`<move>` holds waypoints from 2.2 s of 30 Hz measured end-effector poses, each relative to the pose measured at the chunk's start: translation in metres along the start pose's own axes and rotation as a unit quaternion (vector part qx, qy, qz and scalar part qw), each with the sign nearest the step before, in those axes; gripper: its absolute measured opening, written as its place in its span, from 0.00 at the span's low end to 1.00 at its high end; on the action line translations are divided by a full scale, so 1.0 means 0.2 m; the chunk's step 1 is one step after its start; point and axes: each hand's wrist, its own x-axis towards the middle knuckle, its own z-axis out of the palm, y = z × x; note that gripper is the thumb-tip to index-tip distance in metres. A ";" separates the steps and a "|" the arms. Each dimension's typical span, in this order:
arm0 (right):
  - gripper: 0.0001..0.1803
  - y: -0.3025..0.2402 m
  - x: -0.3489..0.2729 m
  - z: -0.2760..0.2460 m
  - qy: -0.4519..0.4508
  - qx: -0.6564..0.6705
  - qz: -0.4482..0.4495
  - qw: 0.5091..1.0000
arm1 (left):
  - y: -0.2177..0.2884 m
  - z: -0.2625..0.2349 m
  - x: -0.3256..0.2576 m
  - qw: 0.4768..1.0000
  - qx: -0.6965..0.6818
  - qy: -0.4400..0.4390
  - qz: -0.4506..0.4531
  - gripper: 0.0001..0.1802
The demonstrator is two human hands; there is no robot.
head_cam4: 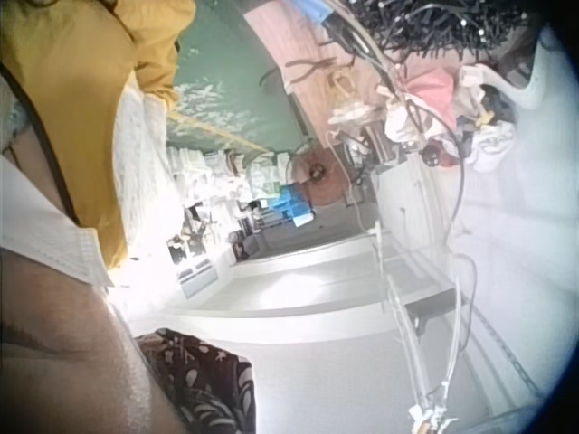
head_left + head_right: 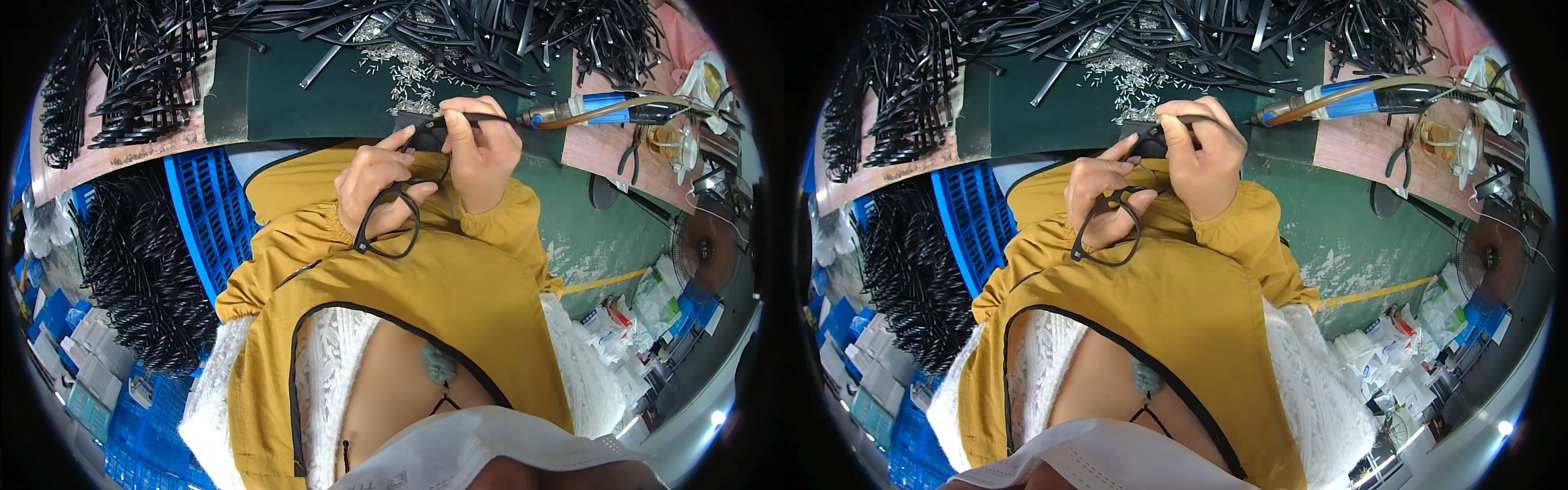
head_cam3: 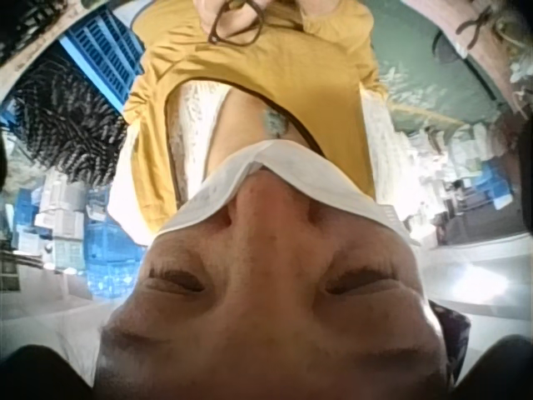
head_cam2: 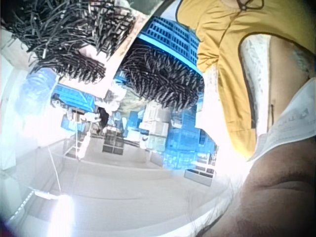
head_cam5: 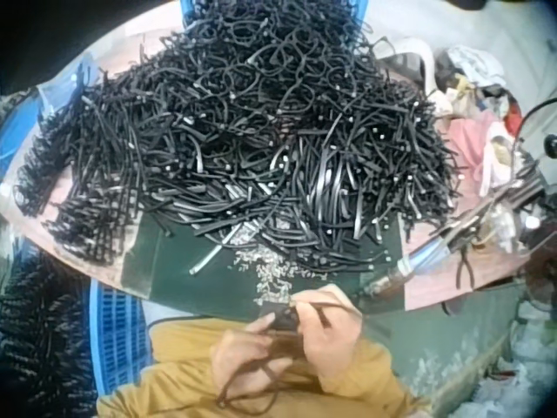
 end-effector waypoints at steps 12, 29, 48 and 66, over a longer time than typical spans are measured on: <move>0.20 -0.19 0.31 -0.04 -0.247 0.091 0.108 0.959 | 0.16 -0.28 0.28 0.903 -0.202 0.164 -0.342 0.12; 0.09 -0.24 0.33 0.02 -0.133 0.325 0.056 0.935 | 0.13 -0.38 0.32 0.875 -0.127 0.111 -0.455 0.38; 0.04 0.05 0.00 -0.07 -0.097 0.231 0.099 0.963 | 0.19 -0.10 0.23 0.638 -0.344 -0.165 -0.669 0.26; 0.11 -0.06 0.01 -0.19 -0.038 0.017 -0.140 0.989 | 0.24 -0.15 0.38 0.711 -0.306 -0.158 -0.613 0.26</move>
